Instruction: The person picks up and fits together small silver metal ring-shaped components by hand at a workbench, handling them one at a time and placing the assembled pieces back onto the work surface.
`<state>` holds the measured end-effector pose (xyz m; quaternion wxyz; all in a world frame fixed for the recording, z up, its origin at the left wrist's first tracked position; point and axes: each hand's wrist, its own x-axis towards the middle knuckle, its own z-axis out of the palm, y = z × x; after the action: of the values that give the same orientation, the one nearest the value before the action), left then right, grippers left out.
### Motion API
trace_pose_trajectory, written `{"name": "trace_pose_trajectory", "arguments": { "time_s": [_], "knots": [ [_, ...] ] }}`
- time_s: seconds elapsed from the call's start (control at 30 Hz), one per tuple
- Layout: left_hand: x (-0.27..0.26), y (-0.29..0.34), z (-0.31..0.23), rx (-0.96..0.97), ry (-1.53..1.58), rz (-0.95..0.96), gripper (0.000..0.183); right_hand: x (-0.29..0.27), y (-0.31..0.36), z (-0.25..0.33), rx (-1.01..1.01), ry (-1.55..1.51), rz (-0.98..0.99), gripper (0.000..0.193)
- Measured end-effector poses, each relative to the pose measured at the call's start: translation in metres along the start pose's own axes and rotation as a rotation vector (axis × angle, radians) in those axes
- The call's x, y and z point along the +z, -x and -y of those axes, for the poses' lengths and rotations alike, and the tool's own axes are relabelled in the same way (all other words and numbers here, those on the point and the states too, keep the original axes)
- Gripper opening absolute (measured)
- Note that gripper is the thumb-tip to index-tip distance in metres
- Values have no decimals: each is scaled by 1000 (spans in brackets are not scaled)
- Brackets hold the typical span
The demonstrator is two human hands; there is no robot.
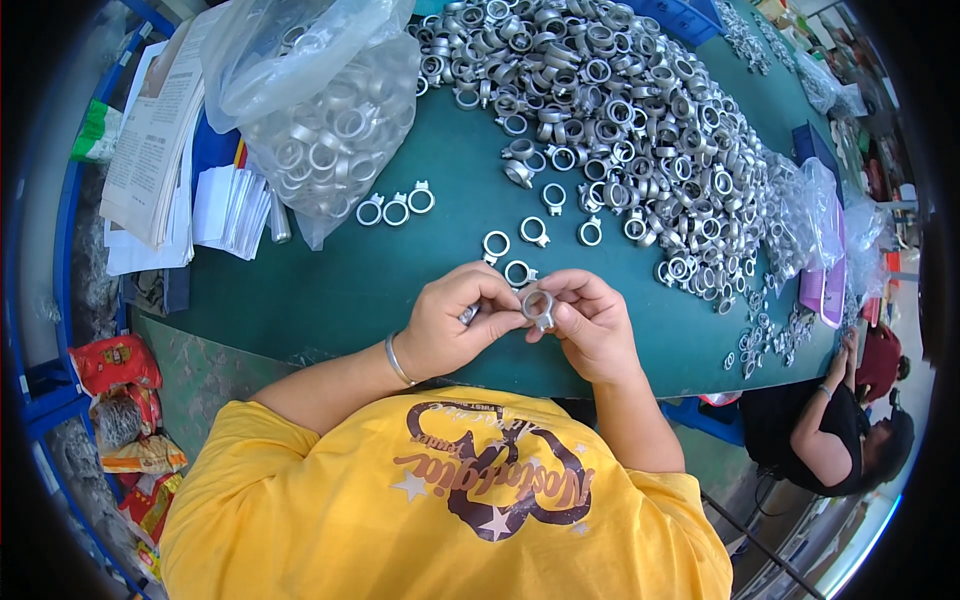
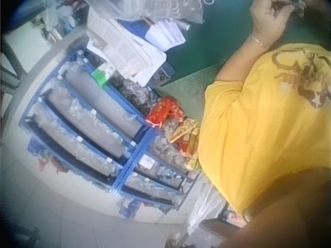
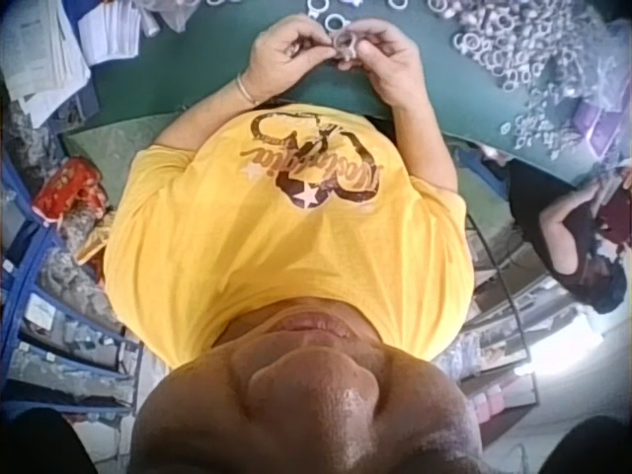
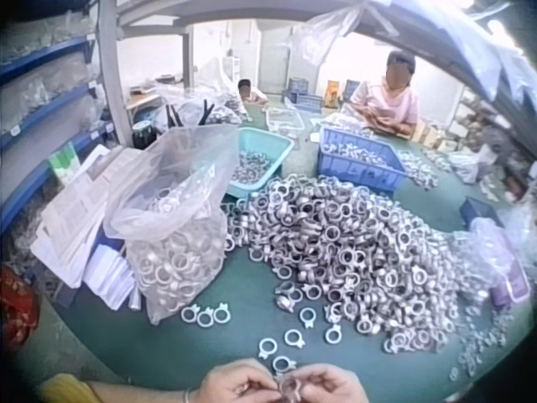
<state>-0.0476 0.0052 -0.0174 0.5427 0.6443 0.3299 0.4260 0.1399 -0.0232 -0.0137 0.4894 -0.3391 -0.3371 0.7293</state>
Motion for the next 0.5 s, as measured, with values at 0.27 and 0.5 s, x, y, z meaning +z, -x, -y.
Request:
{"name": "trace_pose_trajectory", "arguments": {
  "time_s": [0.27, 0.5],
  "knots": [
    [-4, -2, 3, 56, -40, -2, 12, 2, 1, -6, -55, -177, -20, 24],
    [-3, 0, -3, -40, -14, 4, 13, 1, 1, 4, -293, 380, -153, 20]
  ]
}}
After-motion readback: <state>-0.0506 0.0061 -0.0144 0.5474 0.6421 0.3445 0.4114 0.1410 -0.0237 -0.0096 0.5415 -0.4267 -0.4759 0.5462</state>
